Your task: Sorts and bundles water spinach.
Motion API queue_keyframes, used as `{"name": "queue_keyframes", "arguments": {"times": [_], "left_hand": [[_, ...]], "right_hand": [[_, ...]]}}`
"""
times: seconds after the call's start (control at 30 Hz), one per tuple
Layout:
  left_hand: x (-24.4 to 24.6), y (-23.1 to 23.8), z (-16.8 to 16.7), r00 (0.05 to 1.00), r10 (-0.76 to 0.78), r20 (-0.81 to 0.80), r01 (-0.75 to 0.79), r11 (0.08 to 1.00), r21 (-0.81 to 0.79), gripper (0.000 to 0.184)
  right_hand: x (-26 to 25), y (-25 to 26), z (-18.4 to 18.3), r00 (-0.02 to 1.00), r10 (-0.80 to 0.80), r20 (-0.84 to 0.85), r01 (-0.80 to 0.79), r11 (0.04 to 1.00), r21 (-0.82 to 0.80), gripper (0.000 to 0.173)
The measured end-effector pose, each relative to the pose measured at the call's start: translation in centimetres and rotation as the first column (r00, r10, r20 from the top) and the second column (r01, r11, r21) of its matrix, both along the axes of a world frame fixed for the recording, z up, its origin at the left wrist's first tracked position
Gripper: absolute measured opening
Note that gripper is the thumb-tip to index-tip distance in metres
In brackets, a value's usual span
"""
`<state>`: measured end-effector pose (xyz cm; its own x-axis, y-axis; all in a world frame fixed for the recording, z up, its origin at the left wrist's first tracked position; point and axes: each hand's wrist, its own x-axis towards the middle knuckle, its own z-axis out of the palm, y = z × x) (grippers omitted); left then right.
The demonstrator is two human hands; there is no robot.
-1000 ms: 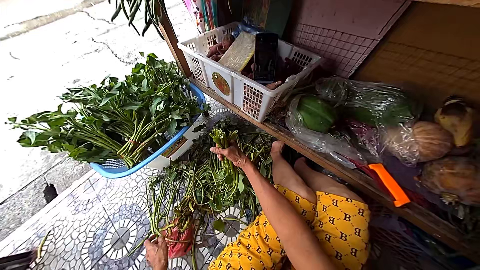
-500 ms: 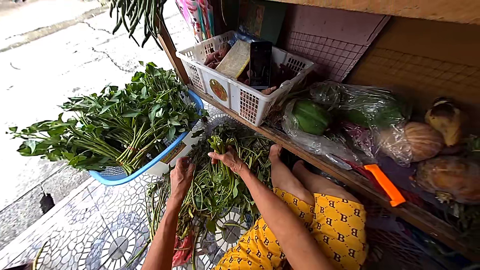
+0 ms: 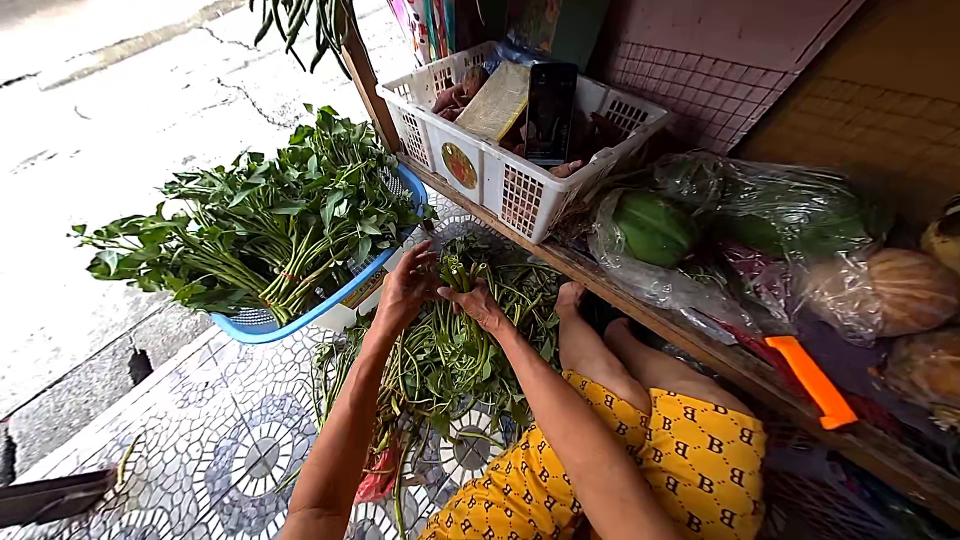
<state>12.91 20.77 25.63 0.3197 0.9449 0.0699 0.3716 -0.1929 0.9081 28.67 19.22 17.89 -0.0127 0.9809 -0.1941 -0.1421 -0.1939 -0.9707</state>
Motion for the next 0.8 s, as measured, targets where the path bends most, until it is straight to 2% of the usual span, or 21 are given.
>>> {"name": "queue_keyframes", "arguments": {"times": [0.1,0.2,0.3,0.37,0.47,0.57,0.63,0.7,0.8], "left_hand": [[-0.5,0.1,1.4,0.972,-0.07,-0.222,0.115,0.975,0.193,0.064],[0.9,-0.8,2.2,0.949,-0.071,-0.306,0.165,0.941,0.296,0.074],[3.0,-2.1,2.4,0.901,-0.038,-0.433,0.202,0.919,0.34,0.069],[4.3,-2.5,1.9,0.863,-0.023,-0.504,0.239,0.899,0.368,0.068],[5.2,-2.2,1.4,0.819,-0.012,-0.574,0.235,0.919,0.316,0.068],[4.5,-1.1,0.8,0.8,0.018,-0.6,0.188,0.942,0.279,0.069],[3.4,-0.5,1.1,0.81,0.006,-0.587,0.137,0.97,0.199,0.078],[1.9,0.1,1.0,0.85,-0.029,-0.526,0.113,0.985,0.128,0.088],[-0.1,0.7,0.1,0.922,-0.087,-0.377,0.116,0.992,0.053,0.091]], "right_hand": [[-0.2,0.1,0.0,0.999,-0.021,0.04,0.021,1.0,-0.01,0.019],[-0.6,0.2,0.2,0.943,-0.06,0.327,0.072,0.997,-0.023,0.03],[-1.2,-0.1,0.9,0.824,-0.05,0.564,0.085,0.996,-0.036,0.039],[-1.4,-0.8,1.3,0.761,-0.013,0.648,0.072,0.995,-0.066,0.044],[-1.8,-1.2,1.5,0.691,0.083,0.718,0.026,0.99,-0.139,0.053],[-2.0,-0.9,1.5,0.652,0.107,0.751,0.013,0.988,-0.152,0.046],[-1.8,-0.9,1.7,0.686,0.081,0.723,0.006,0.993,-0.117,0.045],[-1.8,-1.0,1.3,0.713,0.036,0.7,-0.014,0.999,-0.038,0.042],[-2.0,-1.0,1.1,0.729,0.004,0.684,-0.037,0.999,0.034,0.04]]}}
